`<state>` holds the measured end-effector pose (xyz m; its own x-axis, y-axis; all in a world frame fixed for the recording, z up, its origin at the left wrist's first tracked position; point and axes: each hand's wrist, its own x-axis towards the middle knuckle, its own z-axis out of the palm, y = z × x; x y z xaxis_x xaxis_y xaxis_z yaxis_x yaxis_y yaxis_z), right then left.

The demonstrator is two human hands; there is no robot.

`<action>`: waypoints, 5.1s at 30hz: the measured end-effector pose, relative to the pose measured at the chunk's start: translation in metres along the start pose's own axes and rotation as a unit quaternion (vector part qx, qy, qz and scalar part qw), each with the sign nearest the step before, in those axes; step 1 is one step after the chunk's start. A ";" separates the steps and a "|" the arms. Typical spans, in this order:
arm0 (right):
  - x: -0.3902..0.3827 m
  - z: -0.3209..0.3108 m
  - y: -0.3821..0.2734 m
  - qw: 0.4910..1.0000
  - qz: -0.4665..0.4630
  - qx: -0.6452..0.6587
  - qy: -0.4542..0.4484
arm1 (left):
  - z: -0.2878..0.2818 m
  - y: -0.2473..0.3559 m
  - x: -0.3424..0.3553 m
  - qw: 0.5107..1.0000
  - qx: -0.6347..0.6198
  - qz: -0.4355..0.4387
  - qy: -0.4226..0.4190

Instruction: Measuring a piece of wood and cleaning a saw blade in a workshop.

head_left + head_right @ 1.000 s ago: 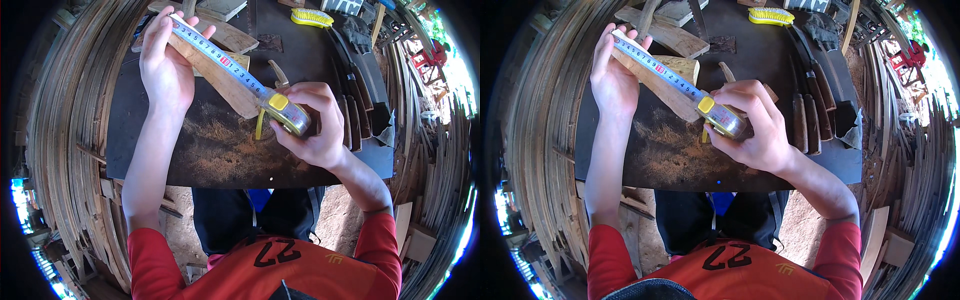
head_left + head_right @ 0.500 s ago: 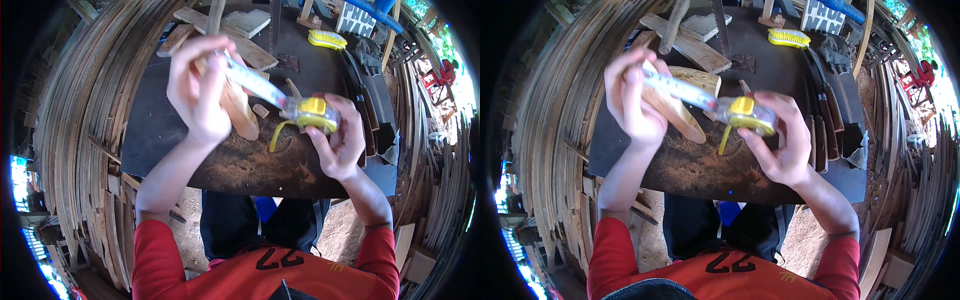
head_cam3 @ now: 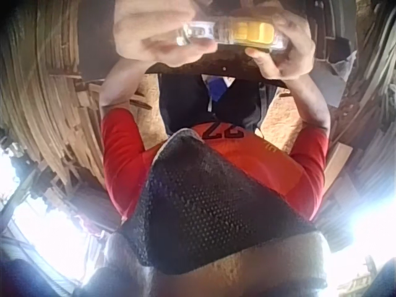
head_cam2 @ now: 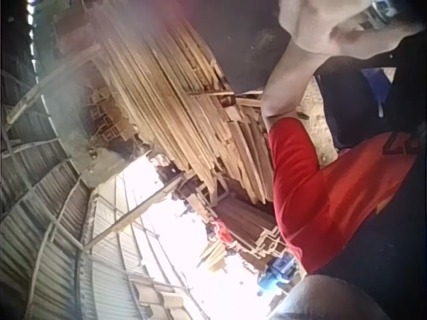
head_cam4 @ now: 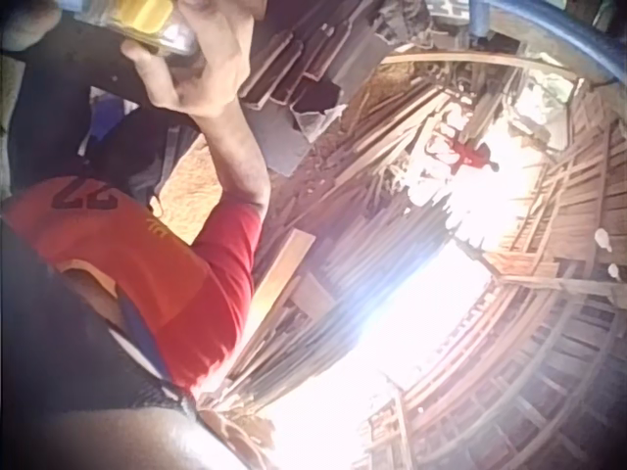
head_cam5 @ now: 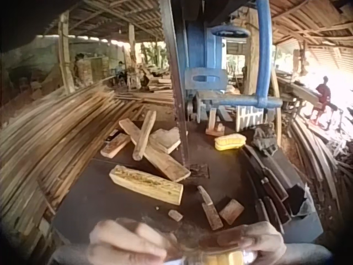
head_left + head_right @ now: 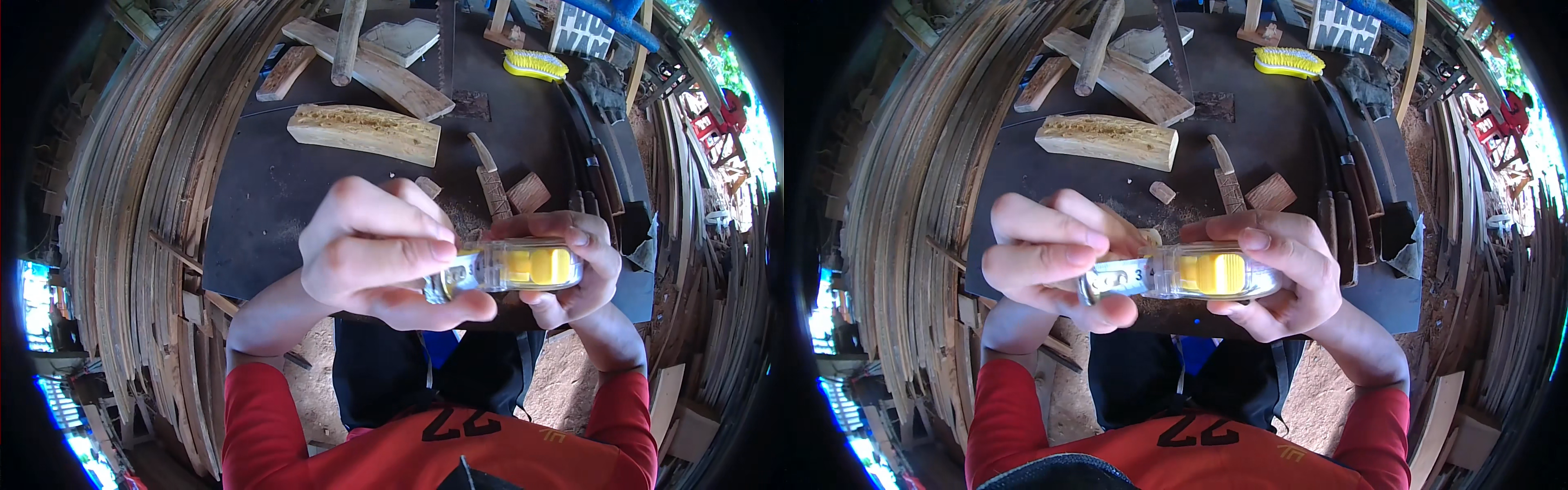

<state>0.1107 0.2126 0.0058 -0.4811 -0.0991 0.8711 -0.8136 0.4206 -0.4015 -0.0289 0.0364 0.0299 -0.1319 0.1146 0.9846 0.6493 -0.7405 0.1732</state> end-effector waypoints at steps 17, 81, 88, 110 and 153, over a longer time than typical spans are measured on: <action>0.010 0.006 0.003 0.992 0.066 -0.109 0.005 | -0.029 -0.019 0.017 0.982 0.139 -0.020 -0.126; -0.006 0.018 0.019 0.967 0.233 -0.096 -0.042 | -0.131 -0.079 0.014 0.816 -0.087 -0.413 0.395; -0.005 0.025 0.015 0.963 0.244 -0.108 -0.049 | -0.138 -0.082 0.008 0.835 -0.008 -0.395 0.383; -0.003 0.015 0.017 0.971 0.217 -0.078 -0.070 | -0.123 -0.077 0.014 0.841 0.032 -0.392 0.372; 0.013 -0.038 0.044 0.944 0.180 -0.010 0.278 | -0.058 -0.054 0.015 0.929 0.057 -0.352 -0.101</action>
<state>0.0809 0.2638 0.0104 -0.4746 0.5391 0.6958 -0.6209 0.3553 -0.6987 -0.1095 0.0401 0.0336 -0.4182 0.6735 0.6095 0.5325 -0.3617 0.7652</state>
